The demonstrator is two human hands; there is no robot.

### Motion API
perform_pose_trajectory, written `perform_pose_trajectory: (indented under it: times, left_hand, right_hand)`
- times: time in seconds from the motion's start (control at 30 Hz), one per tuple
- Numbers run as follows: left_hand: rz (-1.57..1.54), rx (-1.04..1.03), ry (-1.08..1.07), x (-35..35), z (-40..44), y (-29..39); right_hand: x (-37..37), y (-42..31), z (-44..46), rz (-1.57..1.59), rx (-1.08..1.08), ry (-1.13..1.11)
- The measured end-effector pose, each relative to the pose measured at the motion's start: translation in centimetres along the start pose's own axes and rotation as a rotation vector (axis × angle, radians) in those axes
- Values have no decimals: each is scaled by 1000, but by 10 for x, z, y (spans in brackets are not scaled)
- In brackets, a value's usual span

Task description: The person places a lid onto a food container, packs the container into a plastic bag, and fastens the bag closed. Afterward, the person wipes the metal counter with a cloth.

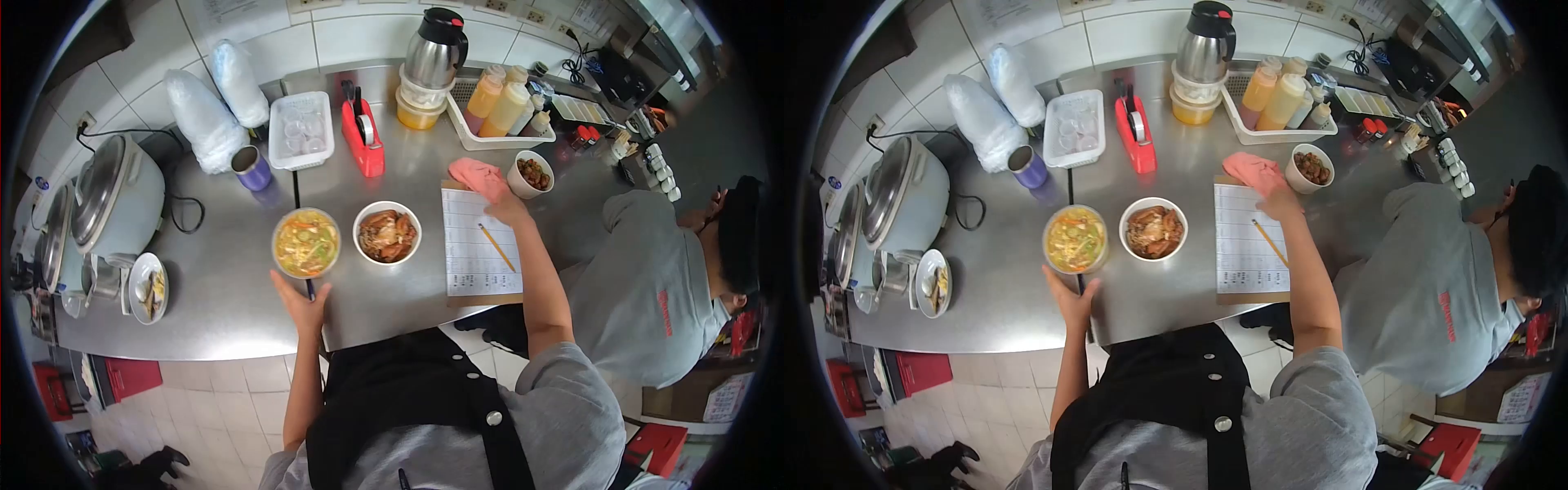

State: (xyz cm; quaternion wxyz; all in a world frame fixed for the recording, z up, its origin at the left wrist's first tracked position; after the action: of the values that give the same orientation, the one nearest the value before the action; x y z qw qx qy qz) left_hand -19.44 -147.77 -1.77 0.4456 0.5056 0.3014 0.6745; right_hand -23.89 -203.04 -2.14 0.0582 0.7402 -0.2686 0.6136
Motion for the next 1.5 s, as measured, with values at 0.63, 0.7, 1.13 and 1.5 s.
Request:
perform_pose_trajectory:
  times: [0.63,0.7,1.13,1.5]
  left_hand:
    - [-516,930,-863,-201,-148,137]
    - [-520,867,-839,-211,-162,119]
    - [-1022,732,-1017,-224,-180,253]
    - [-1033,190,-1096,-129,-44,474]
  right_hand:
    - [-23,-13,-140,-33,-206,15]
    - [-25,-8,-141,-36,-182,-2]
    - [35,32,-180,85,-239,-83]
    - [232,-81,-348,174,166,671]
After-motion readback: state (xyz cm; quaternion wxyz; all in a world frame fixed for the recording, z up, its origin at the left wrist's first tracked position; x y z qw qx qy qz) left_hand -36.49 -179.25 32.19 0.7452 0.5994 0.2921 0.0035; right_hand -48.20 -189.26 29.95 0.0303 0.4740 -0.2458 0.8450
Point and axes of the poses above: each hand's wrist, its own z-axis towards the middle knuckle, its own x-axis out of the back of the hand, y = z × x, the point moved 4 cm from there along z, towards the middle knuckle, and after that the axes turned 5 degrees about -z, right-handed, at the moved point
